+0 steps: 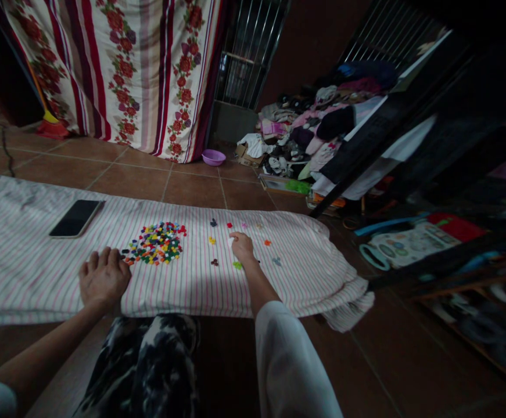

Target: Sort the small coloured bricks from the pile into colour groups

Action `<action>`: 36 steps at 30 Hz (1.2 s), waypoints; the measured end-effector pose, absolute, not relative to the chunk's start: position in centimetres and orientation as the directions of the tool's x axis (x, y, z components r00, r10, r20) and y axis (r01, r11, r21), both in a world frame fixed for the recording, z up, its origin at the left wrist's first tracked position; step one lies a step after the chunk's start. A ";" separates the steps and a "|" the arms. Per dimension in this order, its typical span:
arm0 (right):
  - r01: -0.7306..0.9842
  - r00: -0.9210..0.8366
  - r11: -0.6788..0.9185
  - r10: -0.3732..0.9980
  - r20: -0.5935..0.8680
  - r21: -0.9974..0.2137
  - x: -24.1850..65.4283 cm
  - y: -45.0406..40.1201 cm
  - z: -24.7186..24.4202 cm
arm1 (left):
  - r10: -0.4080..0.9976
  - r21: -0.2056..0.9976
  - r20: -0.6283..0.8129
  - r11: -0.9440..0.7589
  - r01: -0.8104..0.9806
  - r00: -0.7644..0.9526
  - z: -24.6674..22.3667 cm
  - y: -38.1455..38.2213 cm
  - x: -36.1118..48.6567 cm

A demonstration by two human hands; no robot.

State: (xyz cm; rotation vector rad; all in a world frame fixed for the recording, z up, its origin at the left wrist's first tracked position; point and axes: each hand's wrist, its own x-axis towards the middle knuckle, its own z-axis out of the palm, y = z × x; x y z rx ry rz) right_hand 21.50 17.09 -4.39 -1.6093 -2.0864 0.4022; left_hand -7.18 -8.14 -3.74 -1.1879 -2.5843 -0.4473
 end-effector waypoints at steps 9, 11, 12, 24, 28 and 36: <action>0.828 -0.213 0.264 0.964 0.158 -0.494 21.4 16.5 -4.0 | 0.686 0.195 0.345 0.616 0.763 -0.641 -3.8 -8.2 -7.2; 0.825 -0.220 0.270 0.963 0.158 -0.496 21.5 16.5 -4.0 | 0.686 0.197 0.349 0.613 0.765 -0.639 -3.8 -8.1 -7.3; 0.822 -0.226 0.278 0.960 0.162 -0.496 21.5 16.5 -4.0 | 0.685 0.196 0.352 0.612 0.766 -0.638 -3.9 -8.1 -7.3; 0.801 -0.215 0.278 0.960 0.179 -0.530 21.8 16.1 -3.8 | 0.692 0.190 0.336 0.614 0.766 -0.639 -3.5 -8.2 -7.1; 0.808 -0.215 0.325 0.939 0.269 -0.491 21.2 15.5 -2.5 | 0.689 0.169 0.353 0.618 0.768 -0.633 -3.5 -8.2 -7.1; 0.611 -0.313 0.531 0.843 0.437 -0.587 15.5 11.3 -0.8 | 0.683 0.183 0.360 0.616 0.766 -0.636 -3.7 -8.1 -7.3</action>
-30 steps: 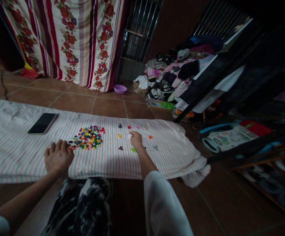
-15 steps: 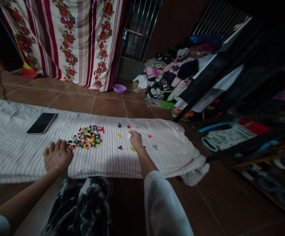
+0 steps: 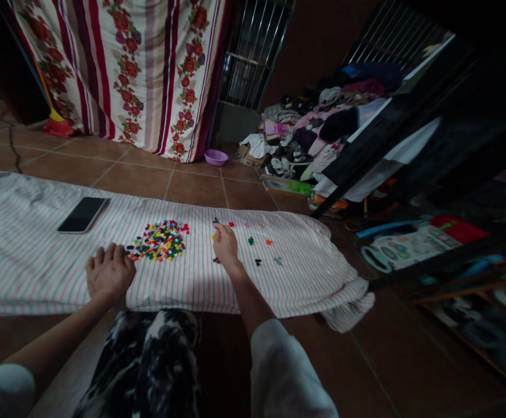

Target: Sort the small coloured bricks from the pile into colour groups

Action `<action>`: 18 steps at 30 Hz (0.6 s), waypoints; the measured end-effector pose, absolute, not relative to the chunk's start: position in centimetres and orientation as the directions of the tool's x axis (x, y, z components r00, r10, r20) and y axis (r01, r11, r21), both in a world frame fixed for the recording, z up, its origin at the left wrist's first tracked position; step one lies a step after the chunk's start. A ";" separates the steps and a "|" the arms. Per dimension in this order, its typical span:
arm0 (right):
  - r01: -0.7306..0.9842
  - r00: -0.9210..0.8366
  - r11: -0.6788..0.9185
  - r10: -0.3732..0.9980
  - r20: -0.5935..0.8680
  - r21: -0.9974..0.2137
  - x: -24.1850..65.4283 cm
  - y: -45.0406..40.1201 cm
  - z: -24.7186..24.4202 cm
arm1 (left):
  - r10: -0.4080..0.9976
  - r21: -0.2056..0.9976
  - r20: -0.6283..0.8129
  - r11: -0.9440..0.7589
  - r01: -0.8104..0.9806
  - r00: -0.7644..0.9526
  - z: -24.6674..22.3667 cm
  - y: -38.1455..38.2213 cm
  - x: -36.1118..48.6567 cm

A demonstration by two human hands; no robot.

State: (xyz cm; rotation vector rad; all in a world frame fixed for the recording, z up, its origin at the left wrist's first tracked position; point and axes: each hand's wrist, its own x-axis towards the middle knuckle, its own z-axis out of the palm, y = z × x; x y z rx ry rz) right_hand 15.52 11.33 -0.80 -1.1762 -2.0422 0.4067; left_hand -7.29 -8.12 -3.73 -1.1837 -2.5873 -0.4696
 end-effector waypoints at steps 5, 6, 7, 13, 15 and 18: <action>0.519 -0.388 0.553 0.832 0.397 -0.652 11.8 7.2 -2.9 | 0.684 0.175 0.365 0.616 0.768 -0.631 -3.8 -8.2 -7.3; 0.519 -0.397 0.548 0.834 0.383 -0.656 11.3 6.5 -3.5 | 0.685 0.168 0.369 0.616 0.770 -0.628 -3.8 -8.2 -7.3; 0.532 -0.397 0.536 0.842 0.366 -0.656 10.9 5.9 -4.1 | 0.686 0.163 0.371 0.615 0.772 -0.625 -3.8 -8.2 -7.3; 0.617 -0.381 0.497 0.867 0.322 -0.610 10.0 3.9 -5.7 | 0.686 0.167 0.372 0.613 0.772 -0.625 -4.1 -8.2 -7.5; 0.612 -0.397 0.507 0.861 0.319 -0.607 10.1 3.8 -5.5 | 0.685 0.171 0.375 0.611 0.773 -0.624 -4.1 -8.2 -7.5; 0.606 -0.423 0.521 0.851 0.312 -0.601 10.1 3.8 -5.0 | 0.679 0.176 0.372 0.618 0.766 -0.633 -4.1 -8.2 -7.5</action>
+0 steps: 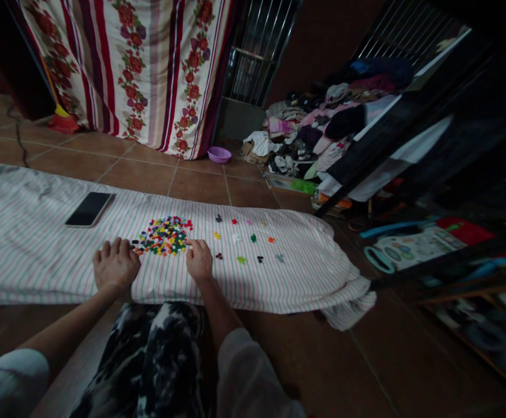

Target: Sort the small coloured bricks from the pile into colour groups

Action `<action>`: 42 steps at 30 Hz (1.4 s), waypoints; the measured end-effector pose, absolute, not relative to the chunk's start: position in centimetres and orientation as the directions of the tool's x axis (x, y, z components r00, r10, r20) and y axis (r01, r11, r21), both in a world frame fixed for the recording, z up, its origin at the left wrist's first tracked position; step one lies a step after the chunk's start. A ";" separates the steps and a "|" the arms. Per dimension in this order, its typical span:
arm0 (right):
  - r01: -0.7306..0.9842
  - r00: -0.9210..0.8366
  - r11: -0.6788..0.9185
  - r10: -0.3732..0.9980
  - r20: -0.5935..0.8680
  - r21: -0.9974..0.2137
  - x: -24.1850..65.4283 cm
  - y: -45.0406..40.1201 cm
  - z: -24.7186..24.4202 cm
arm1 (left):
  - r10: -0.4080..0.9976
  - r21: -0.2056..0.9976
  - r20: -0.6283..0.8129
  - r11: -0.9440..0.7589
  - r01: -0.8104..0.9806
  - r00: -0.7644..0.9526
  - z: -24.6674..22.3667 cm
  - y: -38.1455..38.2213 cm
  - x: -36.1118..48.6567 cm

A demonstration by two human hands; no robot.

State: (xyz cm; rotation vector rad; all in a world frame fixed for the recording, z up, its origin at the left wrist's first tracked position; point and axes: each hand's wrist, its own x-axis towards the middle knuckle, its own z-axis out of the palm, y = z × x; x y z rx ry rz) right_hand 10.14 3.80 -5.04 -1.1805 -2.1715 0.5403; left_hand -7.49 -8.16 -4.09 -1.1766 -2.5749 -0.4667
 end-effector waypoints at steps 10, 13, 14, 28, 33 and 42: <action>0.675 -0.407 0.500 0.865 0.292 -0.542 9.7 3.8 -5.1 | 0.682 0.192 0.359 0.614 0.766 -0.637 -3.6 -8.3 -7.2; 0.674 -0.400 0.496 0.868 0.294 -0.547 9.7 3.9 -5.1 | 0.683 0.201 0.350 0.613 0.764 -0.641 -3.6 -8.3 -7.3; 0.674 -0.398 0.492 0.870 0.290 -0.551 9.7 3.9 -5.0 | 0.685 0.206 0.346 0.612 0.764 -0.642 -3.6 -8.3 -7.3; 0.704 -0.370 0.468 0.884 0.286 -0.534 9.6 3.6 -4.7 | 0.696 0.130 0.372 0.616 0.777 -0.614 -3.3 -8.5 -7.1; 0.657 -0.337 0.463 0.886 0.317 -0.596 9.8 3.7 -5.0 | 0.696 0.116 0.384 0.616 0.779 -0.607 -3.4 -8.5 -7.1; 0.576 -0.295 0.490 0.871 0.393 -0.655 9.7 3.7 -5.6 | 0.692 0.127 0.372 0.622 0.773 -0.618 -3.5 -8.5 -7.2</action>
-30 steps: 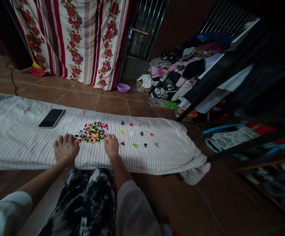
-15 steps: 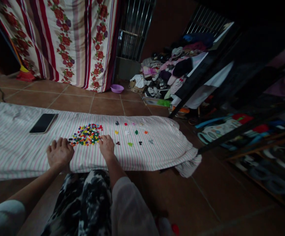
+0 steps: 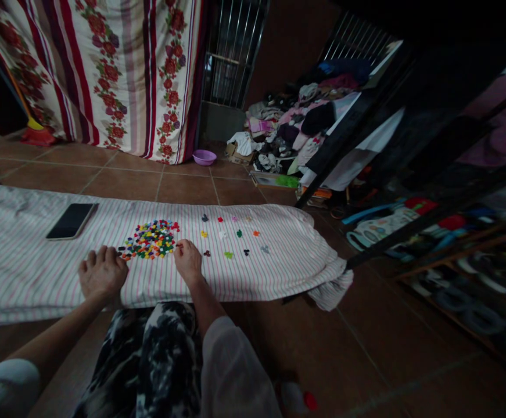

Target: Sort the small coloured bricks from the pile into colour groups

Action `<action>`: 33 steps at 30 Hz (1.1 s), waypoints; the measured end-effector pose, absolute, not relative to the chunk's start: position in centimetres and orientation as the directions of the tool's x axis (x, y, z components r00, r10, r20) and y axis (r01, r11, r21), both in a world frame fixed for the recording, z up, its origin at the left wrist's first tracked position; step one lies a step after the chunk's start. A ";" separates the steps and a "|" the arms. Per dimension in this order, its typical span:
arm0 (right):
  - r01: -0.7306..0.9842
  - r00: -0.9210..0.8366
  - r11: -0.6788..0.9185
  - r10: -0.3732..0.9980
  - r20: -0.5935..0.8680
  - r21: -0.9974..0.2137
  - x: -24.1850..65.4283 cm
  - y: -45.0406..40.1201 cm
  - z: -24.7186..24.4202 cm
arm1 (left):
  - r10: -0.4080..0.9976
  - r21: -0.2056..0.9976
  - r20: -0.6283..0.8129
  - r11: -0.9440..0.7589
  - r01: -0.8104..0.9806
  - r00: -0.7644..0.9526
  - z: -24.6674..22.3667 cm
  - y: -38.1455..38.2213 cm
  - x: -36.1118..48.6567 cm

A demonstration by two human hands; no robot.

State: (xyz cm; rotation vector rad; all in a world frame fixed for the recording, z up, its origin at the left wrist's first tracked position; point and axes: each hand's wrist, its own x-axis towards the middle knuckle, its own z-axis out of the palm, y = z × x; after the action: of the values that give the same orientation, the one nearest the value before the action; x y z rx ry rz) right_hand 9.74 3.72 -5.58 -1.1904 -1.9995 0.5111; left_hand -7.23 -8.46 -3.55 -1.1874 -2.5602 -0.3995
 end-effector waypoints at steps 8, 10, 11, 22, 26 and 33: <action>0.503 -0.244 0.583 0.804 0.542 -0.638 14.1 4.8 -4.3 | 0.688 0.158 0.394 0.602 0.783 -0.609 -3.7 -8.4 -7.3; 0.540 -0.173 0.546 0.817 0.551 -0.640 15.9 5.4 -4.2 | 0.687 0.162 0.400 0.599 0.784 -0.607 -3.8 -8.4 -7.3; 0.561 -0.148 0.526 0.823 0.548 -0.639 16.7 5.6 -4.2 | 0.686 0.162 0.402 0.599 0.785 -0.606 -3.9 -8.4 -7.4; 0.597 -0.168 0.491 0.850 0.500 -0.634 18.3 5.4 -7.0 | 0.687 0.149 0.379 0.615 0.774 -0.619 -3.7 -8.4 -7.3; 0.616 -0.191 0.518 0.829 0.525 -0.594 18.4 5.4 -7.3 | 0.689 0.146 0.373 0.618 0.772 -0.622 -3.8 -8.4 -7.3; 0.646 -0.235 0.547 0.806 0.543 -0.532 18.3 4.8 -6.8 | 0.691 0.179 0.355 0.612 0.771 -0.630 -3.5 -8.4 -7.1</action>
State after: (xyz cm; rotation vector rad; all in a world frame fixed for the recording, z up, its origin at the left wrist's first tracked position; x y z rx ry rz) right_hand 18.27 4.82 -6.84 -1.1746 -1.9661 0.2479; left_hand -7.09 -8.45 -3.47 -1.1970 -2.5882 -0.4623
